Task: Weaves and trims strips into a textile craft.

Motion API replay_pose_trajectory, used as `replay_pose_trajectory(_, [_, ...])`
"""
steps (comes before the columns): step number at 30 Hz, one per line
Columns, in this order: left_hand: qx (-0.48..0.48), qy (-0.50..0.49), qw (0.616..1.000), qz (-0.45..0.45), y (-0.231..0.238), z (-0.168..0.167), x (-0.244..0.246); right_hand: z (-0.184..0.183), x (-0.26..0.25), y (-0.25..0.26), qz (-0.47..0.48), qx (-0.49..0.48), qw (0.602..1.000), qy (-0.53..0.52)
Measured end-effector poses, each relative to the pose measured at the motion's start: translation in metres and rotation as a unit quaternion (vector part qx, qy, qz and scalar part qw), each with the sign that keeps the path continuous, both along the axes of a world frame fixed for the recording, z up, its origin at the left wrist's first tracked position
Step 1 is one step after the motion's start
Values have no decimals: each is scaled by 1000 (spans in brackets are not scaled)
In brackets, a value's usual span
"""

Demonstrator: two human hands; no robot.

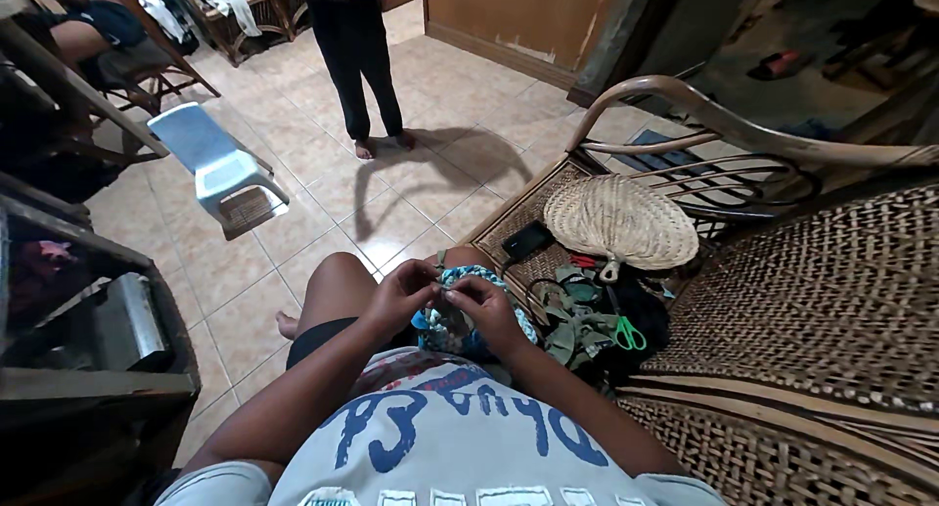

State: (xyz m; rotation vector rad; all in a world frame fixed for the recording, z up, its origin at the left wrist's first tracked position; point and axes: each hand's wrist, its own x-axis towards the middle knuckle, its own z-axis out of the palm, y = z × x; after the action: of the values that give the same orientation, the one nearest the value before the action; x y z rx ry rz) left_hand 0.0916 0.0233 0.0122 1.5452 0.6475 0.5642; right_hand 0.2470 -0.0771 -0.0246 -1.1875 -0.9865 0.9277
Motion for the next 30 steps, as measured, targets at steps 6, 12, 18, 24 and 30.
replay_pose_trajectory(6, [-13,20,999,25,-7,1,4,2,-3,0,-36,-23,993,114])
replay_pose_trajectory(12, [69,13,998,3,-12,-4,5,-4,-2,-1,-64,41,996,41])
replay_pose_trajectory(18, [108,18,994,-6,-10,-7,3,-7,0,-1,-57,42,997,16])
replay_pose_trajectory(24, [157,-11,988,-2,-13,-12,5,-4,-1,-1,-59,23,998,3])
replay_pose_trajectory(30, [177,17,984,26,-13,-16,5,-6,-3,-3,-44,22,999,-16])
